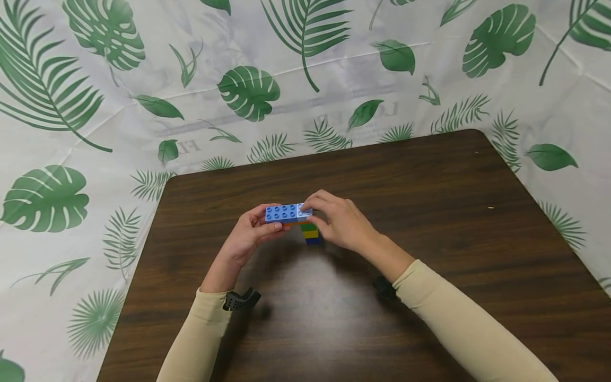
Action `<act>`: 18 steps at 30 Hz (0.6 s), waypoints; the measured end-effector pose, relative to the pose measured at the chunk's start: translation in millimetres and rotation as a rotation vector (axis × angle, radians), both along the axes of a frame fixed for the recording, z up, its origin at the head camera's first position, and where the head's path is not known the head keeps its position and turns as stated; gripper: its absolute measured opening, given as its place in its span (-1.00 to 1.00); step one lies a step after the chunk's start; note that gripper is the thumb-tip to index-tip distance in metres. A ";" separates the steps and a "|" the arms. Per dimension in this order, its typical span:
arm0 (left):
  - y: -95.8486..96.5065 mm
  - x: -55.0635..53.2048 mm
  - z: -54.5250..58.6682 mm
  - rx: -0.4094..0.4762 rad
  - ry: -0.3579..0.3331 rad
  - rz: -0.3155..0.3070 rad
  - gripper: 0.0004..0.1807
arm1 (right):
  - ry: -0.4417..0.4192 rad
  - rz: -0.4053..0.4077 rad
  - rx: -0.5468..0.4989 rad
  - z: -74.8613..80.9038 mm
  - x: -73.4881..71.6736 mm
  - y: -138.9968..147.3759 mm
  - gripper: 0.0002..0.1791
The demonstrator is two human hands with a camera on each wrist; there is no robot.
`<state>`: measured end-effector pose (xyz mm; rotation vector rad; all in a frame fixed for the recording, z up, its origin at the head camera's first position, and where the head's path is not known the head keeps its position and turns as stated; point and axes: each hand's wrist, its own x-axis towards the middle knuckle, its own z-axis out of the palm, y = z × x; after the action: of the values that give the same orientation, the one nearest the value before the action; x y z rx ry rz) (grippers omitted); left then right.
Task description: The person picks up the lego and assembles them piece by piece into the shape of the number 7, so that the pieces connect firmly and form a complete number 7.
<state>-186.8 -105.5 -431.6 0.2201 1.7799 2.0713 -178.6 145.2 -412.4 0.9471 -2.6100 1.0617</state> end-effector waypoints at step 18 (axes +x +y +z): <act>-1.4 -1.0 -3.1 -0.011 0.008 -0.003 -0.59 | 0.005 -0.001 0.006 -0.9 0.4 0.0 -0.71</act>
<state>-187.8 -106.9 -434.7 0.2281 1.7948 2.0610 -178.1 145.2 -413.3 0.9489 -2.6103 1.0507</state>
